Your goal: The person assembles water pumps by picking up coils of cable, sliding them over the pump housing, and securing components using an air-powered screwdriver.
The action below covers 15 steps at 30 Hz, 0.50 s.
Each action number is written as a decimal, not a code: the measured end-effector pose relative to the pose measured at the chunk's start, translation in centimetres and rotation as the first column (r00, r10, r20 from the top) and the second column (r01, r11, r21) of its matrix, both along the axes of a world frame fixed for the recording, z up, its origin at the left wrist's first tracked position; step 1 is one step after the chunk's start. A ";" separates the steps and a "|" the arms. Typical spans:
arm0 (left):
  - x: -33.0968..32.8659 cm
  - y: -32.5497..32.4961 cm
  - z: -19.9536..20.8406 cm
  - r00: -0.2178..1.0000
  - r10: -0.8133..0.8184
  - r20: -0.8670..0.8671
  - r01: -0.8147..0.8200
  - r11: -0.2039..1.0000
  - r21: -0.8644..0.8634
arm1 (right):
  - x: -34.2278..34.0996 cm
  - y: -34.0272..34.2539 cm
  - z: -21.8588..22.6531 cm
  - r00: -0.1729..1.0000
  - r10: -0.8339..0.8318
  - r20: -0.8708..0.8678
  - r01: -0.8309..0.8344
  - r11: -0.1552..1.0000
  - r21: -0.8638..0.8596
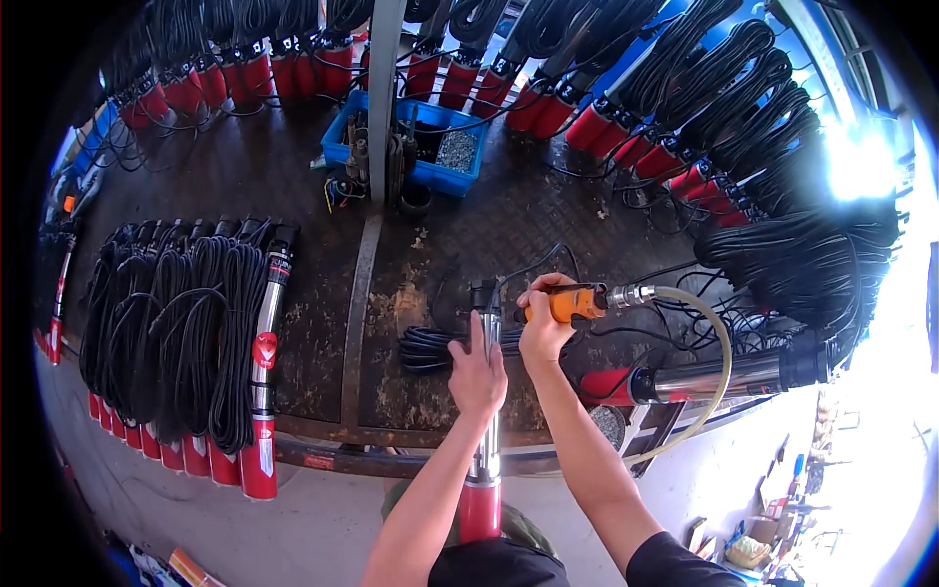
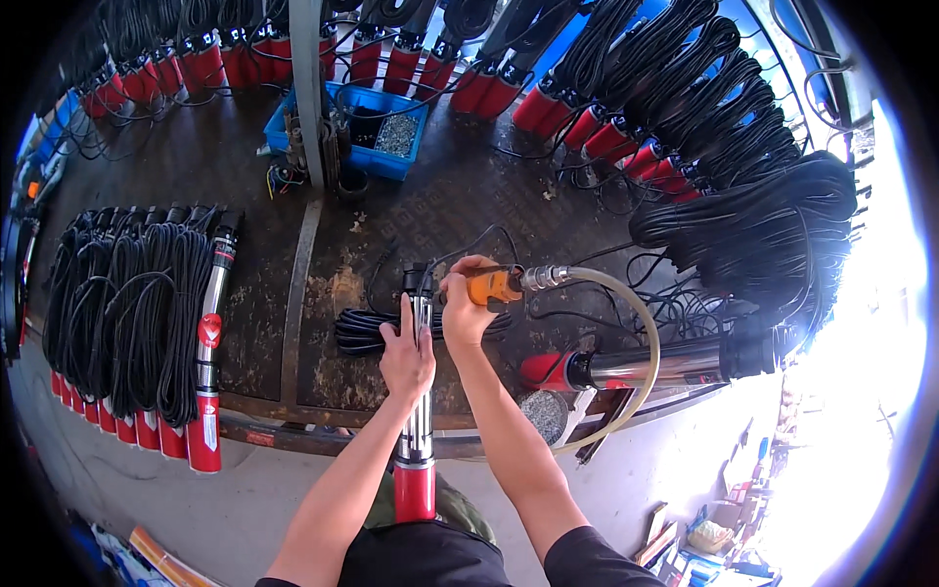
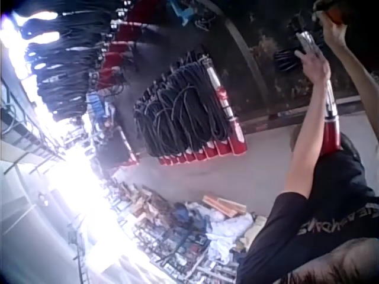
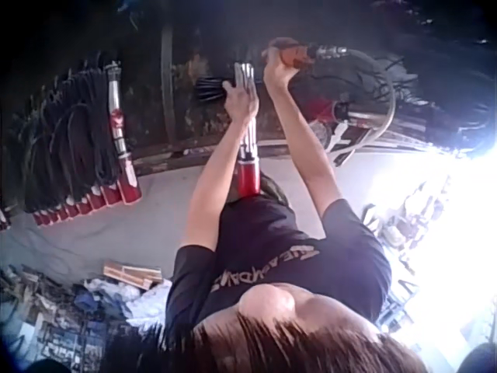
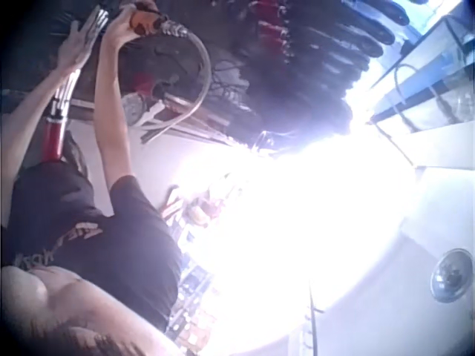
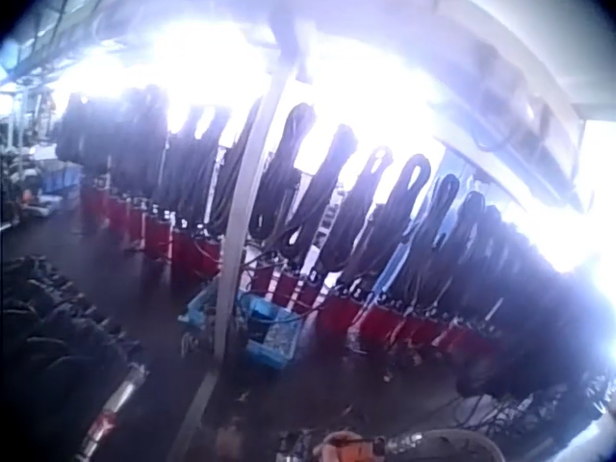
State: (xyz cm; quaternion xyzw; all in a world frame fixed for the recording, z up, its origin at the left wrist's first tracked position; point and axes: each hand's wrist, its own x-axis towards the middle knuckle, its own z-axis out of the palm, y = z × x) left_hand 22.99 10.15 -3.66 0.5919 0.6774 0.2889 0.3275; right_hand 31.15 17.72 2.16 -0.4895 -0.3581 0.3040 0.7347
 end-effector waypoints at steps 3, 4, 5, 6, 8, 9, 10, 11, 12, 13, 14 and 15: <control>0.1 0.1 0.0 1.000 -0.006 -0.007 0.006 1.000 -0.010 | 0.1 0.1 -0.4 1.000 -0.014 -0.022 0.015 1.000 0.019; 0.1 0.1 0.1 1.000 -0.010 -0.009 0.010 1.000 -0.019 | 0.2 0.1 -0.5 0.999 -0.023 -0.035 0.024 0.999 0.029; 0.1 0.1 0.1 1.000 -0.010 -0.011 0.010 1.000 -0.017 | 0.2 0.2 -0.6 0.999 -0.022 -0.034 0.023 0.999 0.034; 0.1 0.1 0.0 1.000 -0.009 -0.013 0.009 1.000 -0.016 | 0.2 0.2 -0.7 0.999 -0.022 -0.034 0.023 0.999 0.038; 0.1 0.0 0.1 1.000 -0.011 -0.016 0.011 1.000 -0.023 | 0.4 0.3 -0.9 0.999 -0.019 -0.034 0.020 0.999 0.042; 0.2 0.0 0.1 1.000 -0.014 -0.017 0.014 0.999 -0.030 | 0.5 0.3 -1.0 0.999 -0.016 -0.034 0.018 0.999 0.040; 0.2 0.0 0.2 1.000 -0.017 -0.019 0.016 0.999 -0.037 | 0.6 0.2 -1.0 0.999 -0.014 -0.035 0.015 0.999 0.039; 0.2 0.0 0.1 1.000 -0.014 -0.023 0.014 0.999 -0.037 | 0.6 0.2 -1.1 0.999 -0.018 -0.033 0.019 0.999 0.044; 0.2 0.0 -0.1 1.000 -0.012 -0.028 0.011 0.999 -0.037 | 0.5 0.2 -1.1 0.999 -0.022 -0.030 0.024 0.999 0.049; 0.2 0.0 -0.2 0.999 -0.010 -0.033 0.008 0.999 -0.037 | 0.4 0.2 -1.1 0.999 -0.026 -0.028 0.028 0.998 0.053; 0.2 0.0 -0.2 0.999 -0.012 -0.035 0.010 0.999 -0.035 | 0.5 0.2 -1.1 0.999 -0.018 -0.035 0.020 0.999 0.050; 0.2 0.0 -0.2 0.999 -0.013 -0.037 0.012 0.999 -0.032 | 0.6 0.1 -1.2 0.999 -0.009 -0.042 0.011 0.999 0.047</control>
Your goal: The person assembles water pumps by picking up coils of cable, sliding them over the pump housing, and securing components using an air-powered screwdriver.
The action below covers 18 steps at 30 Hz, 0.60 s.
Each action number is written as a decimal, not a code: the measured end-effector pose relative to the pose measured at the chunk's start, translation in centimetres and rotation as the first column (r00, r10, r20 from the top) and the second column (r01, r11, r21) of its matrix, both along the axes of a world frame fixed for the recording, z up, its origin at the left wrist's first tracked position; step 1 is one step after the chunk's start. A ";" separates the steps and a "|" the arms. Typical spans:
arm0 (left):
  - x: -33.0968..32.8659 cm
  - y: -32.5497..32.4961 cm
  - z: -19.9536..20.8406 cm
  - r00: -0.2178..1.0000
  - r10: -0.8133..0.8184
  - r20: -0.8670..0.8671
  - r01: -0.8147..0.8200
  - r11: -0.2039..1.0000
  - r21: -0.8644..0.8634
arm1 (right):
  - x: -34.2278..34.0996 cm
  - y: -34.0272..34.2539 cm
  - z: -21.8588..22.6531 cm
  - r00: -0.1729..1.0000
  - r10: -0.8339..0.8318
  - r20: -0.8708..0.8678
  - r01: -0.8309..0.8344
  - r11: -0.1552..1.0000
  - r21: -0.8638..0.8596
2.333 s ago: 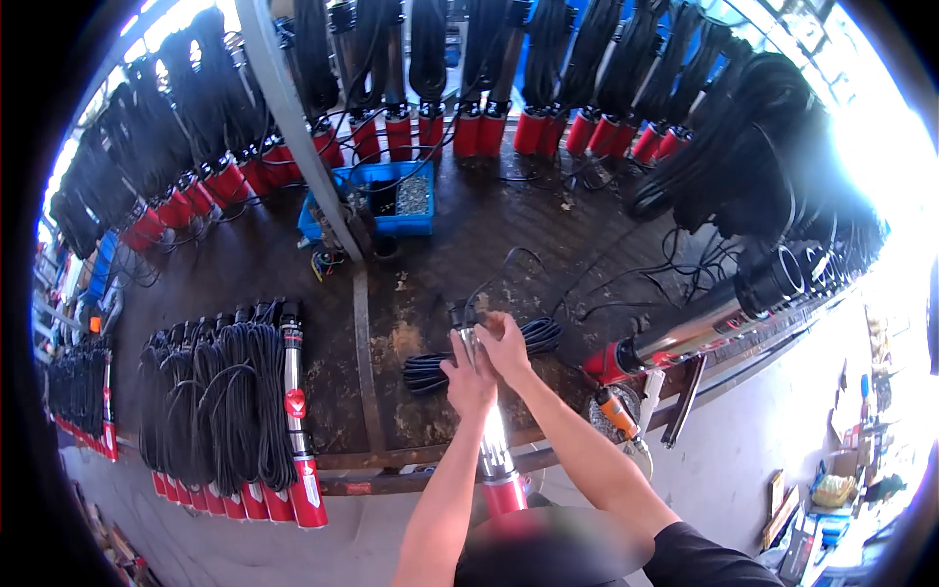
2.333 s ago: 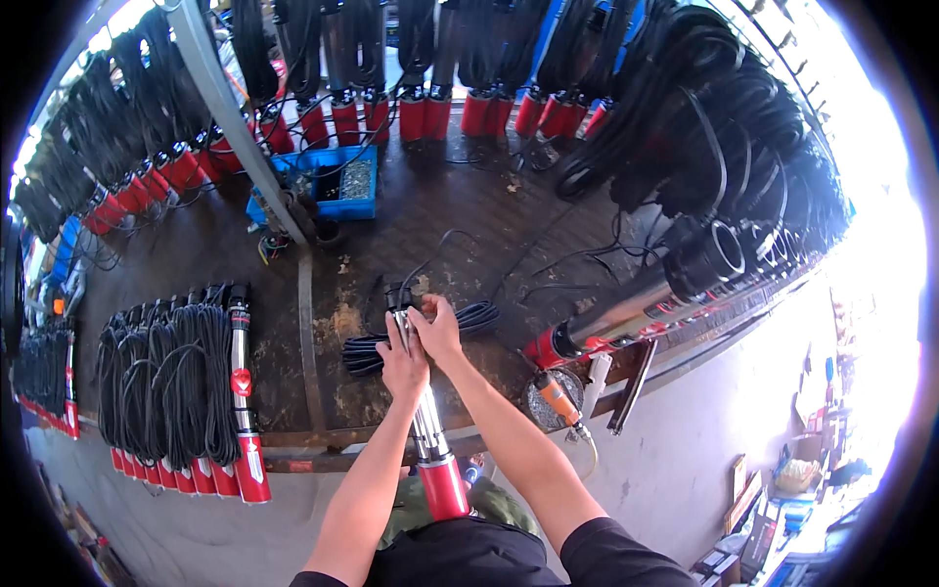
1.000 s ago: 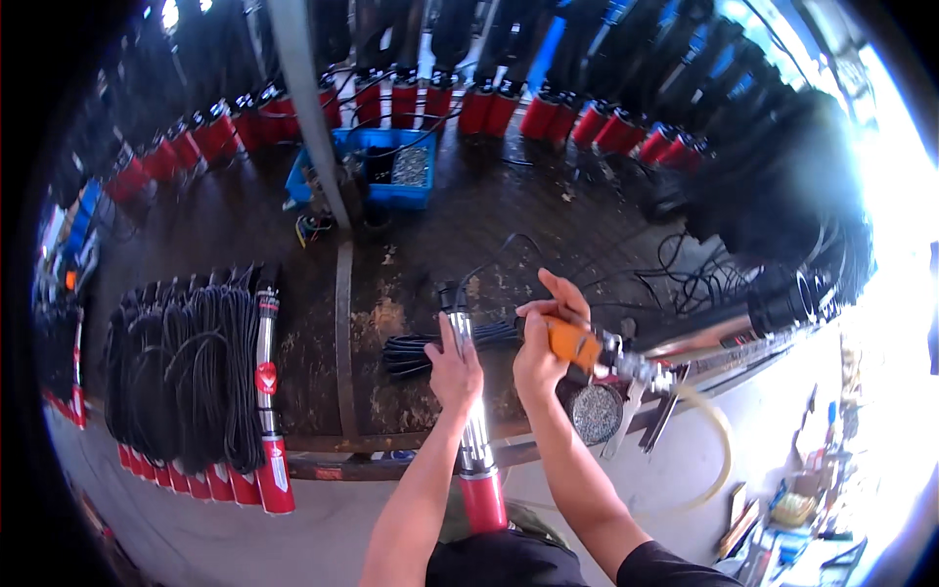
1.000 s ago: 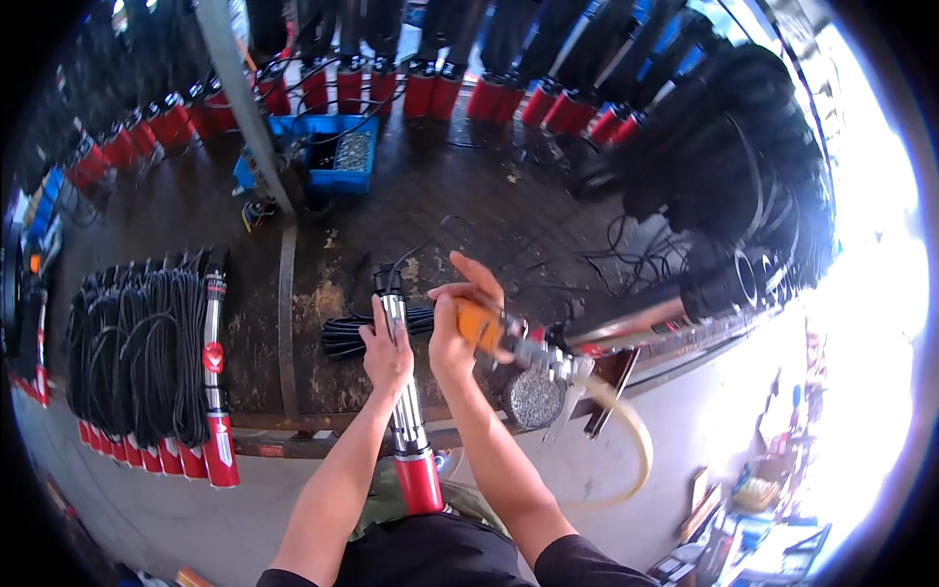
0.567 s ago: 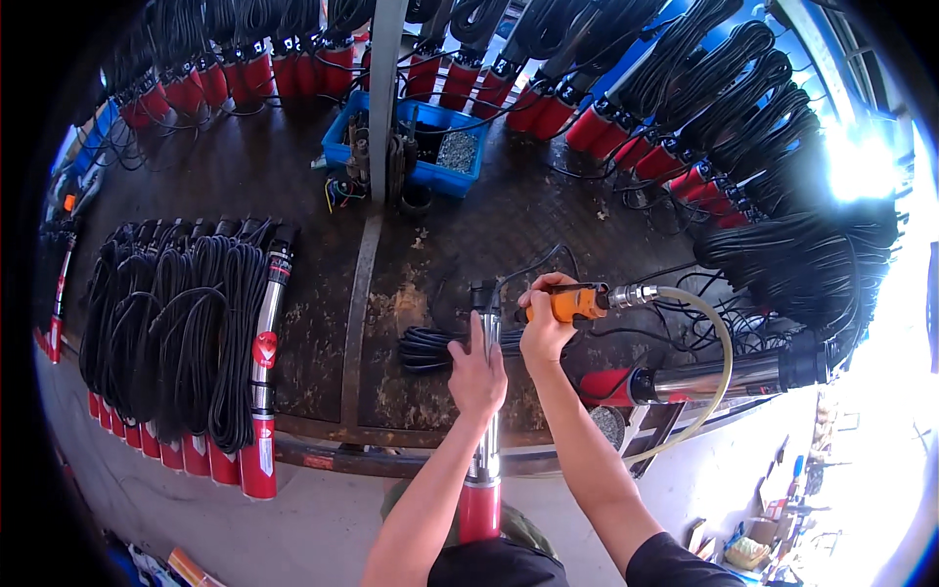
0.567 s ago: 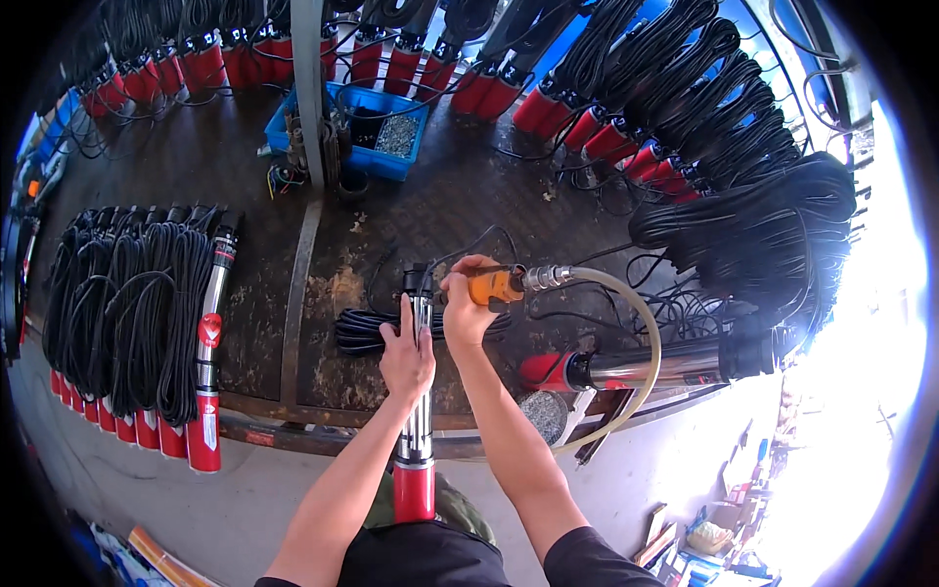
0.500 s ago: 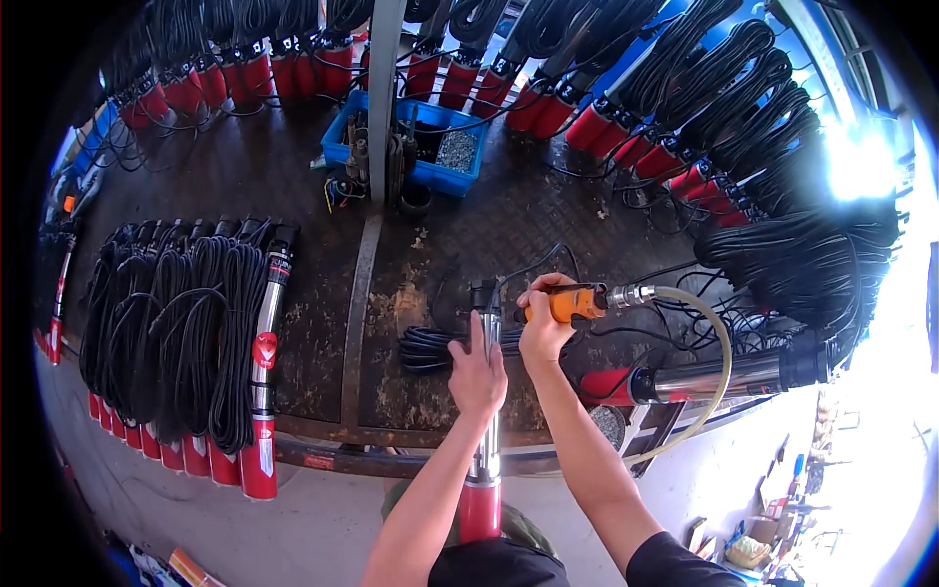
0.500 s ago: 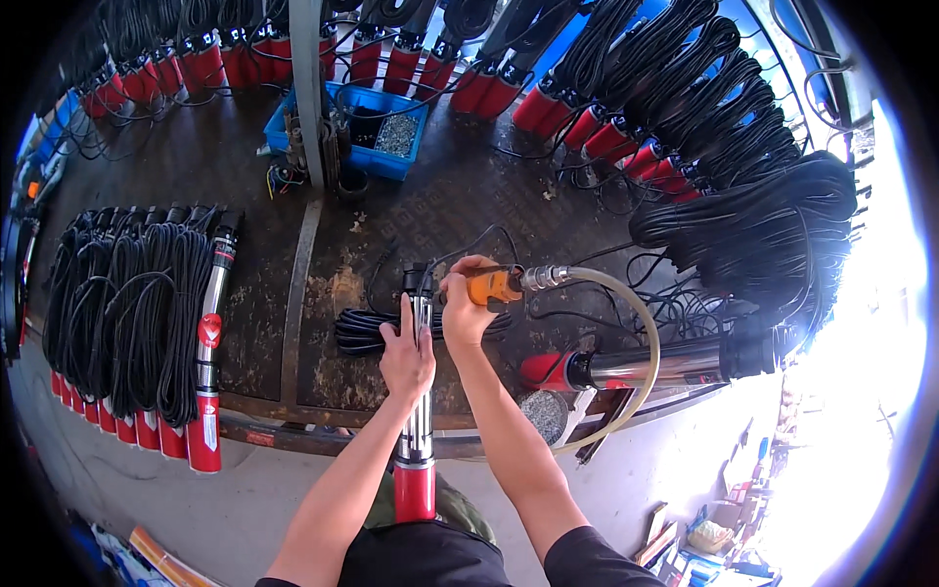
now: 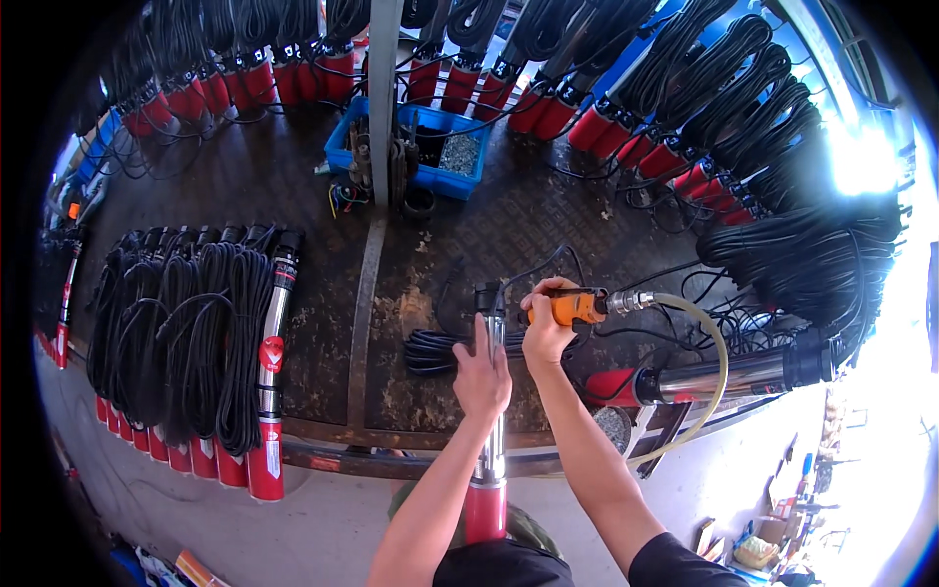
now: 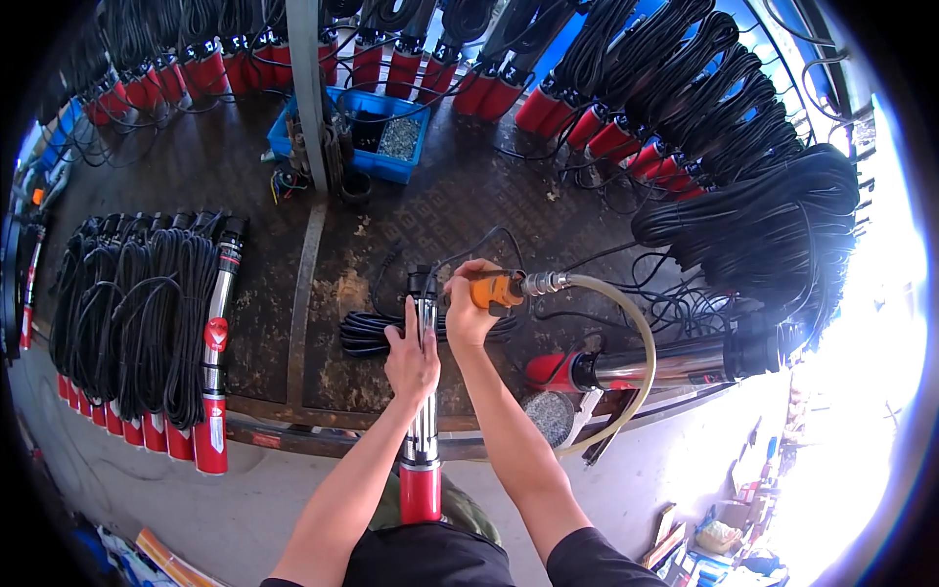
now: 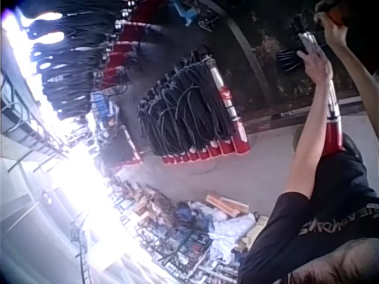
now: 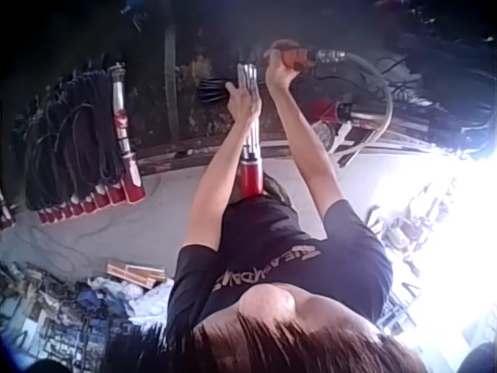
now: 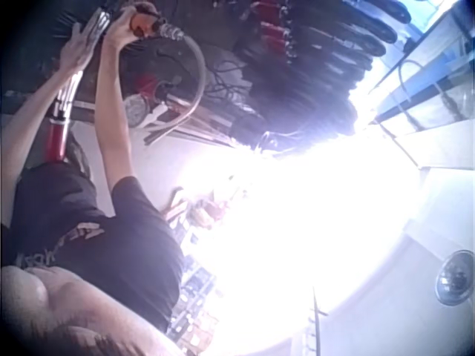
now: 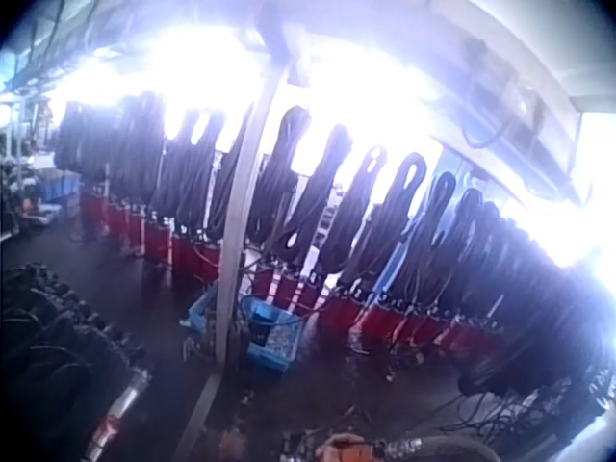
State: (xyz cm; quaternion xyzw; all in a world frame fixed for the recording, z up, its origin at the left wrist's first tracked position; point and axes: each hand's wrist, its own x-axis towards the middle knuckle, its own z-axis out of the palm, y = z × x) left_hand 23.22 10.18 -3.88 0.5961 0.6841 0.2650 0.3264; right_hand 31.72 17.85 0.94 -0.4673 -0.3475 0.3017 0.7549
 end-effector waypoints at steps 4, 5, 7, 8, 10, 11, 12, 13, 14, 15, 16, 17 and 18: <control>-0.1 0.2 0.9 1.000 -0.010 0.027 0.012 0.997 -0.072 | -0.1 0.0 0.2 1.000 0.012 0.014 -0.012 0.999 -0.035; -0.1 0.2 0.9 1.000 -0.008 0.029 0.010 0.998 -0.067 | -0.1 0.0 0.1 1.000 0.017 0.010 -0.017 0.999 -0.032; 0.0 0.1 0.9 0.999 -0.003 0.033 0.005 0.998 -0.058 | 0.1 0.1 -0.3 1.000 0.025 0.001 -0.025 0.999 -0.026; -0.1 0.1 1.0 0.999 -0.002 0.035 0.005 0.998 -0.064 | 0.0 0.1 -0.2 1.000 0.025 -0.012 -0.025 0.999 -0.021; -0.1 0.2 1.2 0.999 -0.002 0.038 0.005 0.997 -0.076 | -0.2 -0.2 0.0 0.999 0.024 -0.037 -0.025 1.000 -0.010; -0.2 0.2 1.2 0.999 -0.002 0.035 0.004 0.997 -0.077 | -0.3 -0.3 0.1 1.000 0.026 -0.011 -0.026 0.999 -0.022; -0.2 0.2 1.1 0.999 -0.002 0.033 0.004 0.997 -0.077 | -0.2 -0.4 0.3 0.999 0.027 0.016 -0.027 0.999 -0.034; -0.2 0.2 1.0 1.000 -0.001 0.031 0.004 0.997 -0.077 | -0.2 -0.5 0.4 0.999 0.029 0.043 -0.027 0.999 -0.046; -0.2 0.2 0.9 1.000 -0.001 0.029 0.004 0.997 -0.073 | -0.1 -0.5 0.5 0.999 0.023 0.048 -0.021 0.999 -0.041; -0.1 0.2 0.8 1.000 -0.001 0.027 0.003 0.998 -0.068 | 0.0 -0.4 0.6 0.998 0.018 0.053 -0.016 0.999 -0.036; -0.1 0.2 0.7 1.000 -0.001 0.025 0.003 0.998 -0.064 | 0.0 -0.4 0.6 0.998 0.012 0.058 -0.010 0.999 -0.032; -0.1 0.2 0.8 1.000 0.000 0.023 0.002 0.998 -0.067 | 0.2 -0.4 0.6 0.999 0.016 0.050 -0.014 0.999 -0.033; -0.1 0.2 0.8 1.000 0.001 0.022 0.001 0.998 -0.070 | 0.3 -0.4 0.5 0.999 0.020 0.043 -0.019 0.999 -0.035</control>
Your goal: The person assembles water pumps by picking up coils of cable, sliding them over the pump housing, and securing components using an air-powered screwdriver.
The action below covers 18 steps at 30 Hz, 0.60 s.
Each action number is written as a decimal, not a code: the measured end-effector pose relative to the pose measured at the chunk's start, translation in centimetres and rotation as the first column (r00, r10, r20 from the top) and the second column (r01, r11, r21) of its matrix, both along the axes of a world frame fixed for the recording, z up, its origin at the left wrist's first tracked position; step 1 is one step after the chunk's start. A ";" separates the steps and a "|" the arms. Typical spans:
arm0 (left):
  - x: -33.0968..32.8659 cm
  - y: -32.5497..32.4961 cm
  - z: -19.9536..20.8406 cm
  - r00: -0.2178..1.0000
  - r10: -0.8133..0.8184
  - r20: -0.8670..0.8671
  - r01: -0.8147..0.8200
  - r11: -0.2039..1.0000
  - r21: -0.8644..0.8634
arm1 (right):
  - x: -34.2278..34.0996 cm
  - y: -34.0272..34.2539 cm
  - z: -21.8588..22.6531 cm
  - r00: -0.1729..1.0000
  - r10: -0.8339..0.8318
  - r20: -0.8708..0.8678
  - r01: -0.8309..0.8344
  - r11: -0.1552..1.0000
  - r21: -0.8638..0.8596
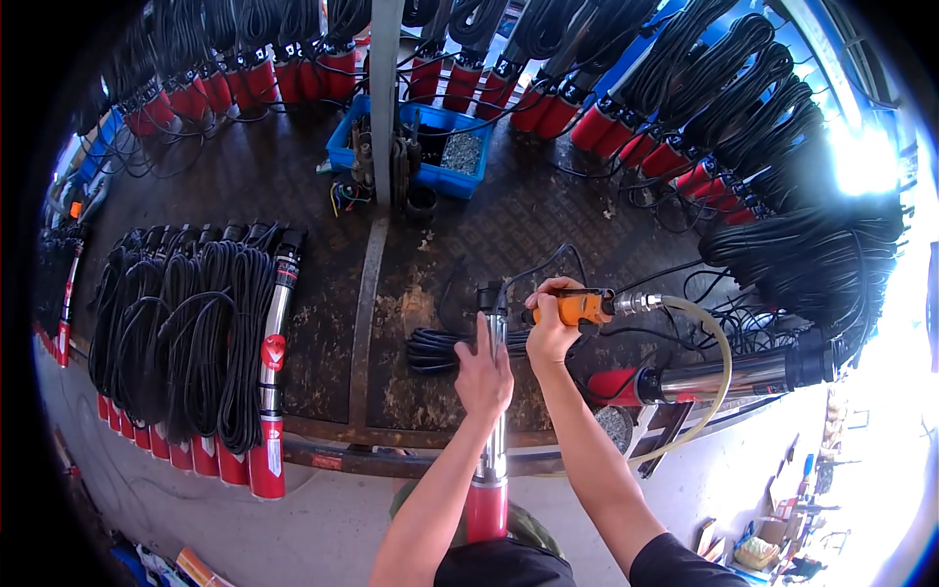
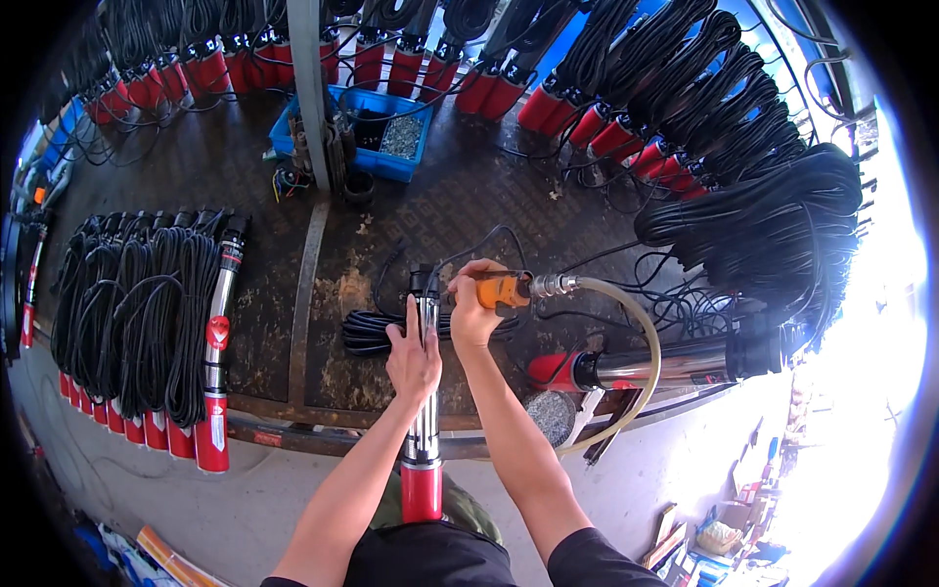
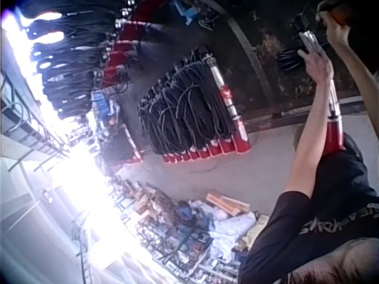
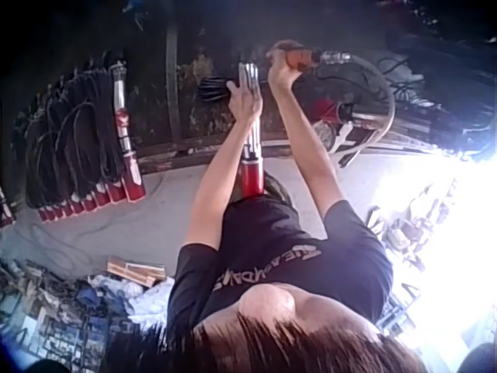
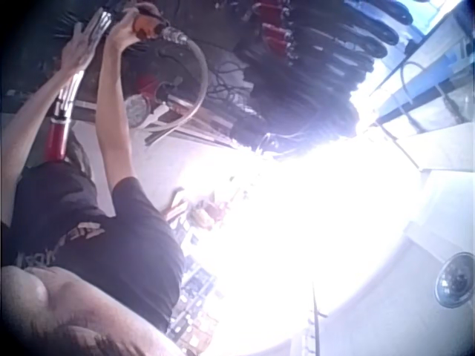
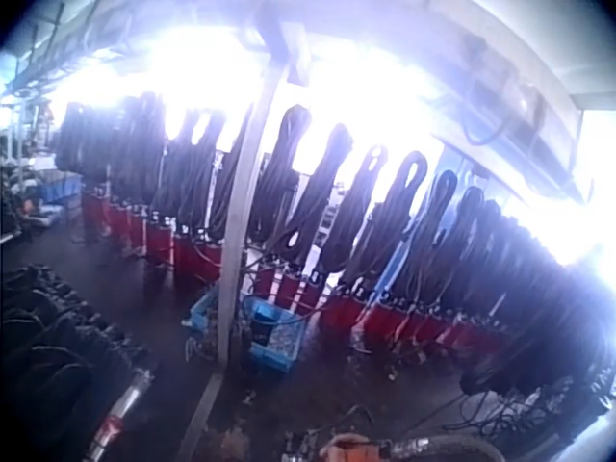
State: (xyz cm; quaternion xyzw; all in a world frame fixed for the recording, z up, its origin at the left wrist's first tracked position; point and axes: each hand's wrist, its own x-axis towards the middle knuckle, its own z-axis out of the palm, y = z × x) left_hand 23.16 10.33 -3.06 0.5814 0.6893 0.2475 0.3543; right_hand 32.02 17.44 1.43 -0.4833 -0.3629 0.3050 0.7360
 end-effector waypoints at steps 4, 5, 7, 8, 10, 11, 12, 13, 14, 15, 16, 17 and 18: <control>0.1 0.0 0.1 1.000 0.005 -0.007 -0.005 1.000 -0.008 | -0.1 -0.1 0.1 0.999 -0.029 -0.030 0.029 1.000 -0.006; 0.0 0.0 0.1 1.000 0.005 -0.004 -0.005 1.000 -0.008 | -0.2 -0.1 0.2 0.998 -0.044 -0.043 0.045 0.999 0.007; 0.0 0.0 0.2 1.000 0.004 0.002 -0.004 1.000 -0.007 | -0.4 0.1 0.5 0.995 -0.075 -0.069 0.077 0.997 0.031; 0.0 0.0 0.2 1.000 0.004 0.001 -0.004 1.000 -0.008 | -0.3 0.1 0.5 0.995 -0.068 -0.072 0.071 0.997 0.035; 0.1 0.0 0.1 1.000 0.003 -0.002 -0.003 1.000 -0.010 | -0.3 0.2 0.3 0.995 -0.055 -0.077 0.059 0.997 0.042; 0.1 0.0 0.1 1.000 0.003 -0.005 -0.003 1.000 -0.010 | -0.3 0.3 0.2 0.995 -0.054 -0.083 0.057 0.998 0.036; 0.1 0.0 0.0 1.000 0.003 -0.008 -0.003 1.000 -0.011 | -0.4 0.3 0.1 0.995 -0.052 -0.088 0.055 0.998 0.031; 0.0 0.0 0.0 1.000 0.002 -0.011 -0.002 1.000 -0.011 | -0.4 0.3 0.1 0.994 -0.050 -0.094 0.053 0.998 0.026; 0.0 0.0 0.0 1.000 0.001 -0.011 -0.001 1.000 -0.009 | -0.4 0.2 0.1 0.996 -0.045 -0.082 0.047 0.999 0.017; 0.1 0.0 0.0 1.000 -0.001 -0.011 0.001 1.000 -0.007 | -0.4 0.2 0.1 0.997 -0.041 -0.071 0.041 0.999 0.009; 0.1 0.1 0.1 1.000 -0.002 -0.011 0.002 1.000 -0.005 | -0.3 0.2 0.0 0.998 -0.036 -0.059 0.036 0.999 0.001; 0.1 0.1 0.1 1.000 -0.002 -0.008 0.002 1.000 -0.009 | -0.3 0.2 -0.1 0.997 -0.037 -0.068 0.037 0.999 0.005; 0.1 0.1 0.2 1.000 -0.002 -0.006 0.002 1.000 -0.014 | -0.2 0.3 -0.3 0.996 -0.038 -0.078 0.038 0.999 0.010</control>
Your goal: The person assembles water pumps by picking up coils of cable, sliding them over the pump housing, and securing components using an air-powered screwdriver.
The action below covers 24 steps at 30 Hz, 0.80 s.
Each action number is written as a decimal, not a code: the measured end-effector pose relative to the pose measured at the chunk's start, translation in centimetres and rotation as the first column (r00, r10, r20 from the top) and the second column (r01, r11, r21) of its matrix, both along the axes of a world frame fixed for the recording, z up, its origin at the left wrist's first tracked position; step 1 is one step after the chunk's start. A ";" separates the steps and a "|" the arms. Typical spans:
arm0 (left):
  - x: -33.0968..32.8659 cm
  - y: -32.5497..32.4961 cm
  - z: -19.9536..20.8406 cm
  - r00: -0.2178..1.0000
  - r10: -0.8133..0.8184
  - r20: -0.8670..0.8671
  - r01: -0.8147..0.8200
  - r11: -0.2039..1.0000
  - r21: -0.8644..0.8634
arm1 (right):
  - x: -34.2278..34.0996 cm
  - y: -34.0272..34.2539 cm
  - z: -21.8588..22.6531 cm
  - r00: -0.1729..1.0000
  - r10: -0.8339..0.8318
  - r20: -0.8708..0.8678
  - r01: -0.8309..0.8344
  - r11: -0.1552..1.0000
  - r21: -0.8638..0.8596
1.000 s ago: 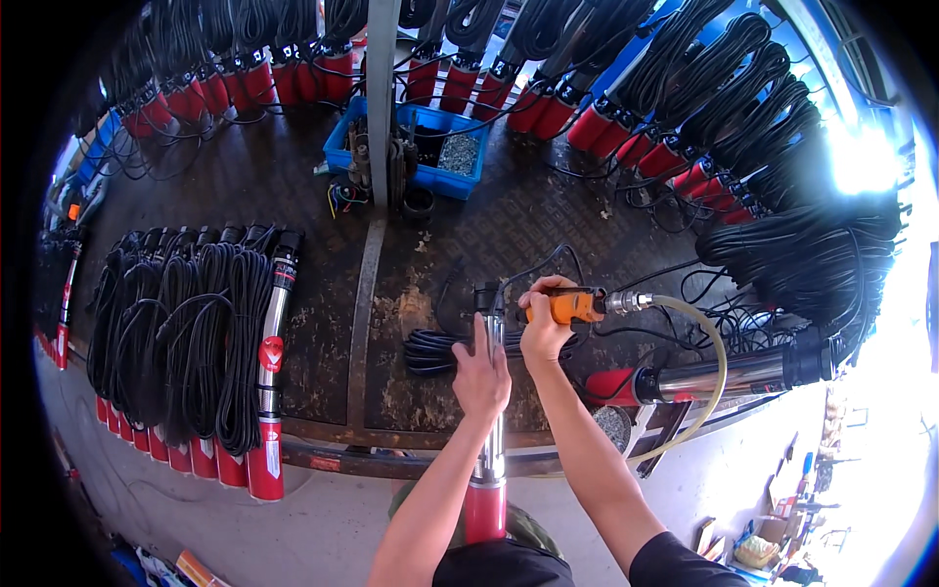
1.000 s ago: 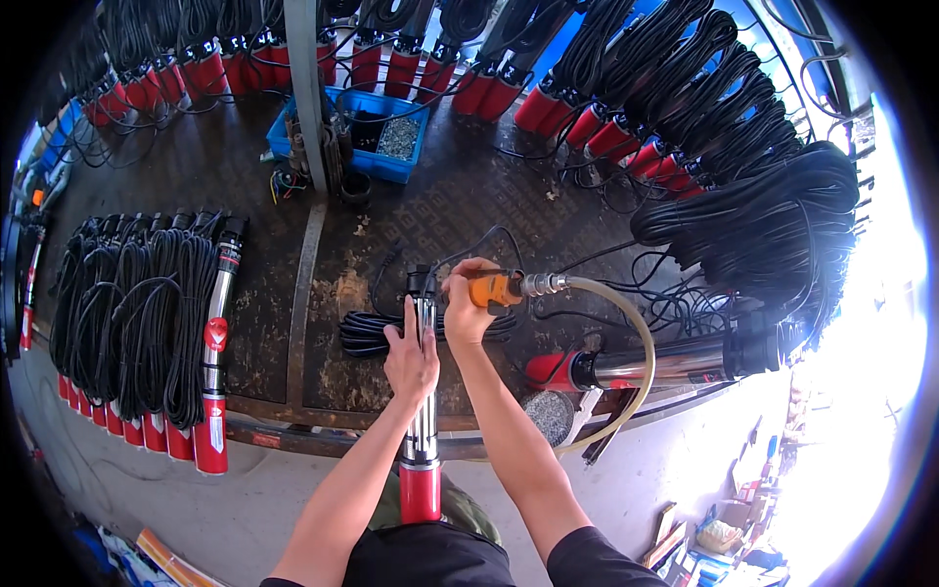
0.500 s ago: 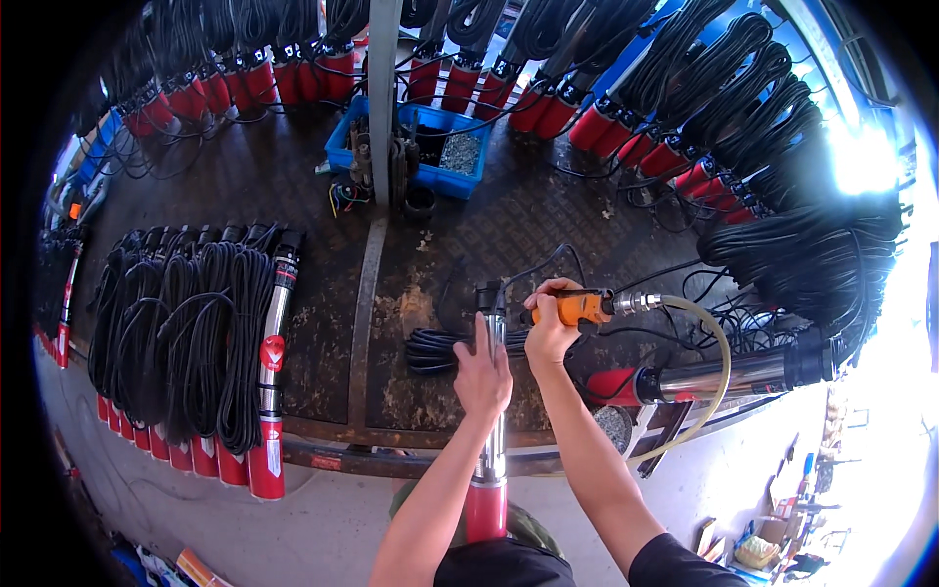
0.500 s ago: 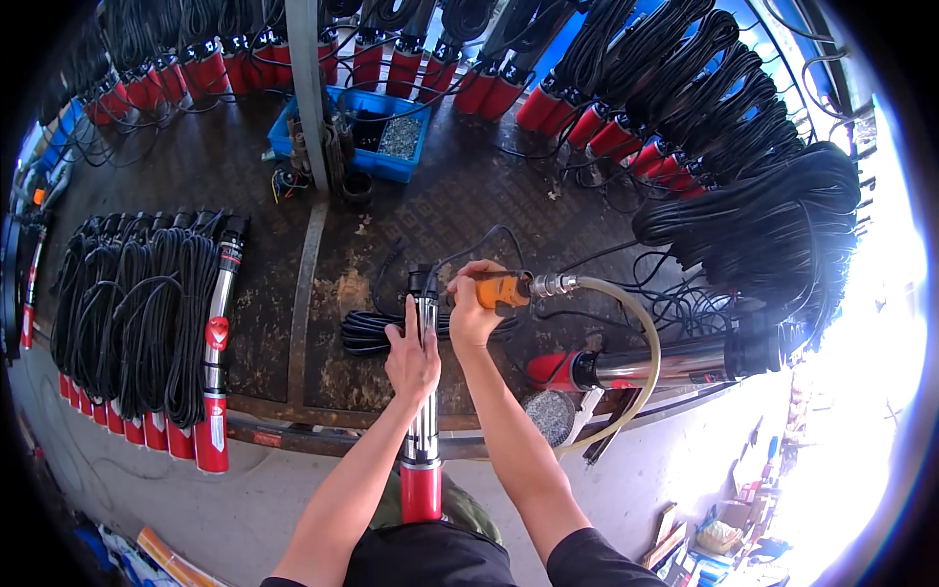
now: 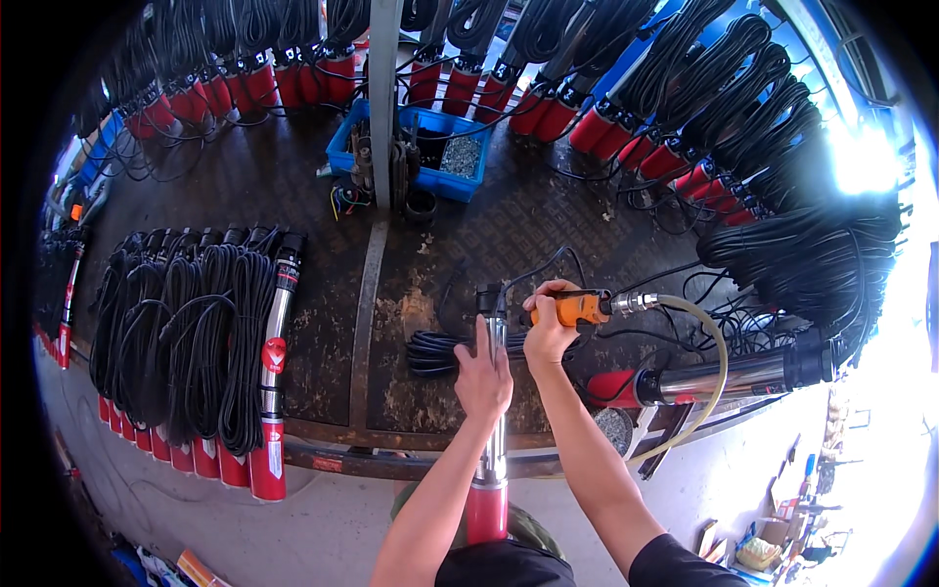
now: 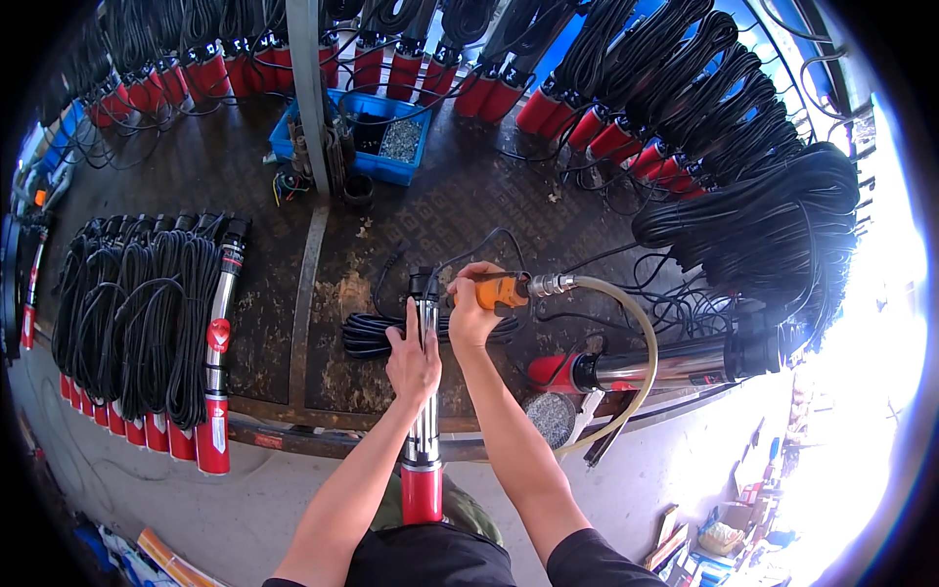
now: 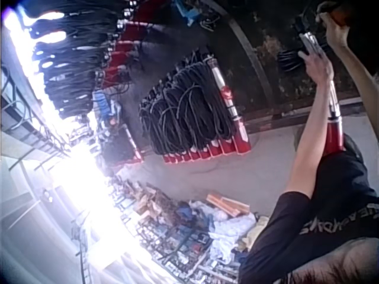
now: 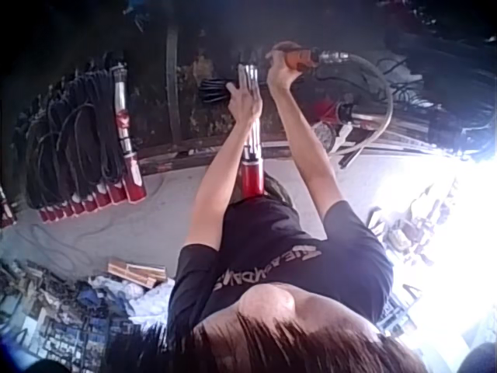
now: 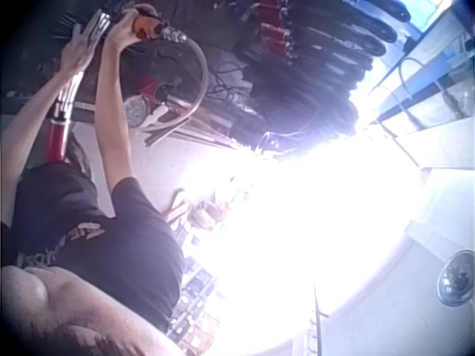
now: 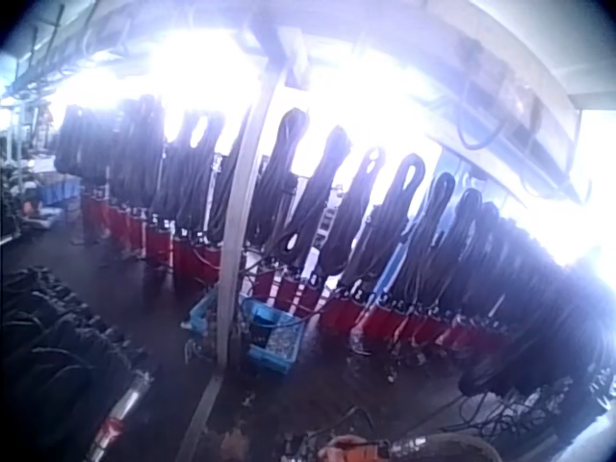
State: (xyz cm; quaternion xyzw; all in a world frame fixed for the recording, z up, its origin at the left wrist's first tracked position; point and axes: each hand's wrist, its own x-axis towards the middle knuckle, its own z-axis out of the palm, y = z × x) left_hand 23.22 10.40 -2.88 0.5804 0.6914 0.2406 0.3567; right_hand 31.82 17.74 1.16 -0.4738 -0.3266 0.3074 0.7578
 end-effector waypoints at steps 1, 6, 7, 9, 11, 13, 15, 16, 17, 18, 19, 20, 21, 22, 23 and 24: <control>0.0 0.0 0.1 1.000 0.000 0.003 0.000 1.000 -0.005 | 0.1 0.1 -0.1 1.000 -0.001 -0.009 0.001 1.000 0.005; -0.1 0.0 0.1 1.000 -0.007 -0.007 0.007 1.000 -0.004 | 0.0 -0.2 -0.4 0.996 0.045 0.071 -0.045 0.999 0.009; -0.1 0.0 0.0 1.000 -0.008 -0.009 0.008 1.000 -0.001 | -0.1 -0.4 -0.5 0.992 0.076 0.097 -0.077 0.997 0.004; 0.0 0.0 0.0 1.000 -0.011 -0.018 0.011 1.000 -0.007 | -0.2 -0.6 -0.6 0.988 0.102 0.117 -0.104 0.995 0.008; 0.2 0.0 0.1 1.000 -0.014 -0.028 0.014 1.000 -0.006 | -0.2 -0.7 -1.1 0.988 0.119 0.097 -0.122 0.992 0.024; 0.3 -0.1 0.0 0.999 -0.019 -0.039 0.019 1.000 0.000 | 0.1 -0.7 -1.5 0.976 0.151 0.155 -0.153 0.988 0.006; 0.4 -0.1 -0.2 0.999 -0.007 -0.036 0.007 1.000 0.014 | 0.3 -0.5 -1.8 0.964 0.160 0.212 -0.164 0.986 0.002; 0.5 -0.2 -0.2 0.999 -0.001 -0.035 0.002 1.000 0.020 | 0.3 -0.5 -1.9 0.968 0.147 0.205 -0.151 0.989 0.004; 0.5 -0.2 0.0 0.999 0.002 -0.035 -0.002 1.000 0.015 | 0.2 -0.4 -1.9 0.972 0.133 0.195 -0.137 0.991 0.010; 0.6 -0.2 0.0 0.999 0.004 -0.036 -0.003 1.000 0.022 | 0.2 -0.2 -1.9 0.976 0.119 0.185 -0.124 0.992 0.015; 0.6 -0.2 -0.1 0.999 0.005 -0.037 -0.004 1.000 0.028 | 0.5 -0.2 -1.9 0.983 0.113 0.144 -0.109 0.994 -0.033; 0.7 -0.3 -0.1 0.999 0.007 -0.038 -0.006 0.999 0.035 | 0.5 -0.1 -1.8 0.985 0.099 0.139 -0.097 0.995 -0.022; 0.7 -0.3 0.0 0.999 0.009 -0.039 -0.007 0.999 0.035 | 0.6 0.0 -1.7 0.987 0.086 0.134 -0.085 0.996 -0.011; 0.8 -0.3 0.0 0.999 0.011 -0.039 -0.009 0.999 0.036 | 0.6 0.0 -1.6 0.989 0.072 0.129 -0.073 0.997 0.000; 0.9 -0.3 0.1 0.999 0.011 -0.040 -0.009 0.999 0.036 | 0.7 0.1 -1.5 0.992 0.057 0.116 -0.059 0.998 0.015; 0.9 -0.3 0.1 0.999 0.013 -0.043 -0.011 0.999 0.041 | 0.7 0.2 -1.5 0.994 0.042 0.103 -0.045 0.999 0.030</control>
